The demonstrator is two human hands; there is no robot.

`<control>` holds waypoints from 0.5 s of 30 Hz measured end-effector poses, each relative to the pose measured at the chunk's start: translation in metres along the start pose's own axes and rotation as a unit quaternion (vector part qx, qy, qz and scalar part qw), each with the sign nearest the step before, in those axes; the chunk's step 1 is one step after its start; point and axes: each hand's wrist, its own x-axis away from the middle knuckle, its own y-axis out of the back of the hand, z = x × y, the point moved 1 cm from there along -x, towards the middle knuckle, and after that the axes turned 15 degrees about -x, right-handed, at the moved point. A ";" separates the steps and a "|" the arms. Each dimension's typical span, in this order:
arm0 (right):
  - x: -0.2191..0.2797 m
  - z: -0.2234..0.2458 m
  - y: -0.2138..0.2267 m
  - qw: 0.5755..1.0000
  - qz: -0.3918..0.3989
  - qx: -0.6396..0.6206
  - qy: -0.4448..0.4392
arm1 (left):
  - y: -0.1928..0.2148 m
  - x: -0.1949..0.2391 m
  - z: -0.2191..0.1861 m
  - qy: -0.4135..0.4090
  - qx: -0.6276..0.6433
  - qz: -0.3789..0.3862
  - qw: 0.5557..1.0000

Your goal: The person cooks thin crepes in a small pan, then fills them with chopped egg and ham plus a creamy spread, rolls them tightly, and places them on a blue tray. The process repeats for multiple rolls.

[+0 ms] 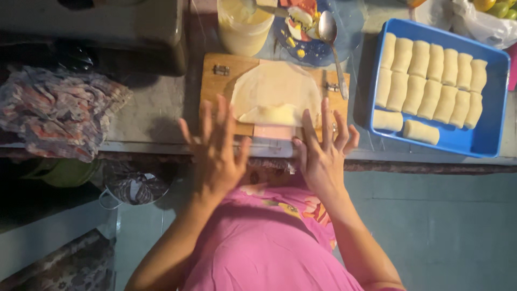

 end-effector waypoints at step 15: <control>-0.042 0.009 0.020 0.997 -0.004 -0.067 0.047 | 0.000 0.016 -0.007 0.049 -0.062 0.070 0.994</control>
